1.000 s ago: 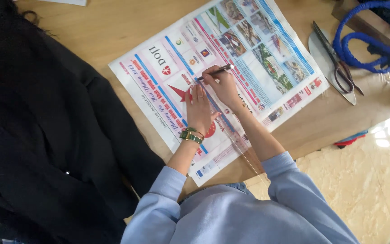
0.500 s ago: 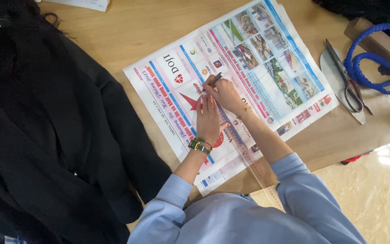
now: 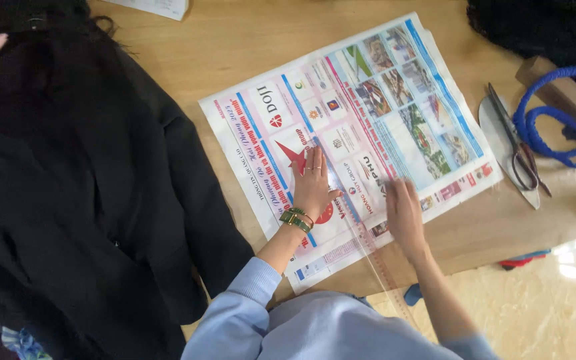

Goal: The person measures and marks a large sheet of paper on a wooden table using a ruler and a pen. They repeatedly reposition the ruler to draw straight lines across the paper, occasionally flipping the sheet over to continue marking.

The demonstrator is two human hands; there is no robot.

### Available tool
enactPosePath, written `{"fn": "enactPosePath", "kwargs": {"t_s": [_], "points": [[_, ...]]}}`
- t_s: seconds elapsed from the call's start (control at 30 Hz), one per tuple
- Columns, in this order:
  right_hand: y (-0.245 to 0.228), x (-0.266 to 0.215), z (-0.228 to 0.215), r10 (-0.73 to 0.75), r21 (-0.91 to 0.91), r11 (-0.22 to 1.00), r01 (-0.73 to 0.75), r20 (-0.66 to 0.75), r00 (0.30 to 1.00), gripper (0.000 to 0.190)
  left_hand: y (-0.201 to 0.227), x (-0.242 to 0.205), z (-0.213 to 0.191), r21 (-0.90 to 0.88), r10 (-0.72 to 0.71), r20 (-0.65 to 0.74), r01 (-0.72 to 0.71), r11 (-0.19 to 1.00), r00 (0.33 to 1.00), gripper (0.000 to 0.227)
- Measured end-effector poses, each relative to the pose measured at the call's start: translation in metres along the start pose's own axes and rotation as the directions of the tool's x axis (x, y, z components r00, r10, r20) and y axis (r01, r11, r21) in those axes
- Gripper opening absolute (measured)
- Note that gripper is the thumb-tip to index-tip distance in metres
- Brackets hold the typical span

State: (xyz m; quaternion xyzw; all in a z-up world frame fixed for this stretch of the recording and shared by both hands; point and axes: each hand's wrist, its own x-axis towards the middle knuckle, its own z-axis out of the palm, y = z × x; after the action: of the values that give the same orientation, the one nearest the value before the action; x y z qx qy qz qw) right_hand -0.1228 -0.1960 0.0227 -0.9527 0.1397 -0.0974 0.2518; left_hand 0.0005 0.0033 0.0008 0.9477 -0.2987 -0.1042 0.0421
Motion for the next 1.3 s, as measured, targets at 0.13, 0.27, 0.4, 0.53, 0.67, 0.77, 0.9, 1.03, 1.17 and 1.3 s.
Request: {"fn": "enactPosePath", "kwargs": {"t_s": [0.13,0.27,0.4,0.53,0.67,0.77,0.9,1.03,1.17,1.3], "points": [[-0.006,-0.116,-0.031,0.168,0.060,0.984,-0.168,0.007,0.986,0.024,-0.009,0.024,0.039,0.032,0.005,-0.177,0.000,0.999,0.984,0.116],[0.060,-0.219,-0.001,0.277,0.024,0.961,-0.276,-0.094,0.956,0.027,-0.019,0.045,0.040,-0.105,0.089,-0.112,-0.101,0.989,0.990,0.120],[0.040,-0.249,0.009,0.745,0.096,0.649,-0.755,0.118,0.656,0.038,-0.027,0.063,0.039,-0.097,0.144,-0.097,-0.153,0.983,0.985,0.120],[0.004,-0.243,0.011,0.706,0.190,0.681,-0.707,0.086,0.703,0.035,-0.028,0.070,0.047,-0.026,0.130,-0.171,-0.136,0.990,0.977,0.121],[0.030,-0.226,0.001,0.629,0.454,0.673,-0.585,0.066,0.775,0.021,-0.009,0.041,0.031,-0.210,-0.057,-0.299,-0.008,0.978,0.952,0.109],[0.037,-0.194,-0.006,0.469,0.445,0.776,-0.447,0.068,0.881,0.022,0.035,-0.021,0.005,-0.645,-0.235,-0.389,-0.081,0.760,0.891,0.083],[-0.038,-0.119,-0.036,0.303,0.534,0.779,-0.328,0.136,0.943,0.006,0.095,-0.087,0.007,-0.961,-0.091,-0.251,-0.237,0.146,0.964,0.042],[-0.036,-0.061,-0.039,0.052,0.430,0.885,-0.179,0.290,0.956,0.042,0.079,-0.084,-0.006,-0.994,-0.258,-0.111,-0.108,0.023,0.960,0.056],[0.012,-0.009,-0.016,-0.381,0.052,0.924,0.379,0.034,0.924,0.042,0.018,-0.084,-0.013,-0.894,-0.527,-0.213,-0.382,-0.234,0.822,0.025],[0.025,0.001,-0.010,-0.354,0.004,0.933,0.359,0.176,0.918,0.049,-0.041,-0.118,-0.042,-0.983,-0.693,-0.140,-0.184,0.011,0.708,0.020]]}}
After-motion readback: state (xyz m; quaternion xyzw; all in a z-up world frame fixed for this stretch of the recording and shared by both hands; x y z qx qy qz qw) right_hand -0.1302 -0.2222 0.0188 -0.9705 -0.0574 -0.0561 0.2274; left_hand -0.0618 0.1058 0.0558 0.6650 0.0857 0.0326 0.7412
